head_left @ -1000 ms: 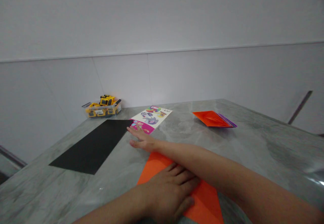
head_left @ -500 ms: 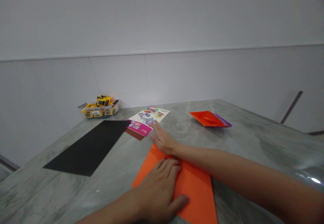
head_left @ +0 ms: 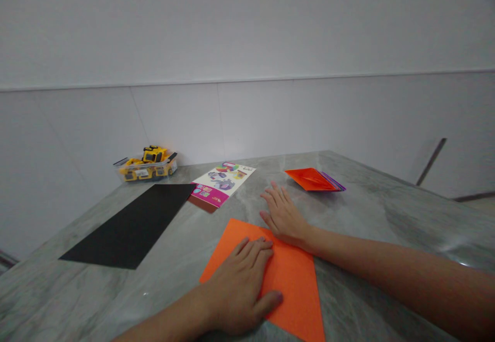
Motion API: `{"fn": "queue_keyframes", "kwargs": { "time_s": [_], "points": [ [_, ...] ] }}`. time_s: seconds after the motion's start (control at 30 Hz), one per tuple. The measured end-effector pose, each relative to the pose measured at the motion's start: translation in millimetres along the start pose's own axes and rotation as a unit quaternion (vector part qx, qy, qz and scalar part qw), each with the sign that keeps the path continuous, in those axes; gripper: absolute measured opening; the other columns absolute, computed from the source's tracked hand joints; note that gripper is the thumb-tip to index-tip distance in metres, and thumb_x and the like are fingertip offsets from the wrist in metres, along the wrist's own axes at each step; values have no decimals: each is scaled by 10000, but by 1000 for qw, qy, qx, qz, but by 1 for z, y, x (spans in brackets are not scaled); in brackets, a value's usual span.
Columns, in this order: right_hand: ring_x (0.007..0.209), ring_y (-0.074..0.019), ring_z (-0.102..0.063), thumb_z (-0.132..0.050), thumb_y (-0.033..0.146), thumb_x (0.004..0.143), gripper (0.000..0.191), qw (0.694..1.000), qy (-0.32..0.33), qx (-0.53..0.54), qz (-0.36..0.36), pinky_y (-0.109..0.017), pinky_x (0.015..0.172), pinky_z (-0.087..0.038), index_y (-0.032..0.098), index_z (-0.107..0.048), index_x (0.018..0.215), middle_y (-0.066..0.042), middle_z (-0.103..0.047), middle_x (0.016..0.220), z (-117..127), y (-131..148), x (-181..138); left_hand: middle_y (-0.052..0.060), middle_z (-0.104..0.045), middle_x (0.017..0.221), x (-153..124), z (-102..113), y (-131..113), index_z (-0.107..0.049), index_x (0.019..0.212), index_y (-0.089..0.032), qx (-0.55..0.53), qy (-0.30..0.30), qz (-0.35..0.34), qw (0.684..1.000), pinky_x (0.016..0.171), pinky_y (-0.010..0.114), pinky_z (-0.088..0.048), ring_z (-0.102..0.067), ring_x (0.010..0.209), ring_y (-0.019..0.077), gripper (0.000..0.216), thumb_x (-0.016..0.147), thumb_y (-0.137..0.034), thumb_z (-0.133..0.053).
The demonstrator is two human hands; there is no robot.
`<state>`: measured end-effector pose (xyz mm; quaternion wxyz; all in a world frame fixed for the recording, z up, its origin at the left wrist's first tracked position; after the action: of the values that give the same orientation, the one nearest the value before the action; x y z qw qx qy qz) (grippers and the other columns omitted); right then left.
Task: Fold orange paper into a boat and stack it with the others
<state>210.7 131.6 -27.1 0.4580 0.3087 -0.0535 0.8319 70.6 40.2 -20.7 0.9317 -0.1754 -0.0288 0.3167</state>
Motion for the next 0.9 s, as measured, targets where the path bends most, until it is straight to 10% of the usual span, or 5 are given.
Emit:
{"fn": "queue_keyframes", "kwargs": {
  "time_s": [0.43,0.8,0.9],
  "points": [
    [1409,-403,-165,-480,496,902,654,979,50,-195,18,-621,1086,-209,59,-414,1383,-257,-413,1415,16,-29,-45,166,-301,1533,-1,4,-4,-344,1438,-82,0,12,6,1000,1173,474,-158,-233,1421,288,660,919,-485,-407],
    [1447,-317,-48,-426,321,950,362,980,181,-28,75,-596,1124,-162,307,-578,1278,-68,-226,1558,42,-23,-62,89,-519,1326,4,10,7,-568,1238,-225,-12,-83,37,996,1084,446,-341,-455,1222,286,428,826,-340,-588],
    [1398,-286,-277,-468,291,915,374,971,219,64,77,-501,1127,-252,240,-588,1265,-119,-406,1461,50,-8,-63,86,-579,1178,10,9,23,-632,1097,-223,6,-141,77,987,1013,451,-395,-517,1085,272,306,798,-198,-571]
  ]
}}
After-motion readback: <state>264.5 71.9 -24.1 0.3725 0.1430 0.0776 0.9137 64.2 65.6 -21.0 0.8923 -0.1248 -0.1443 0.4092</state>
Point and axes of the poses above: each hand's wrist, its own x-axis towards the middle knuckle, its own z-axis out of the back of the hand, y = z × x, the point moved 5 cm from there along x, towards the middle knuckle
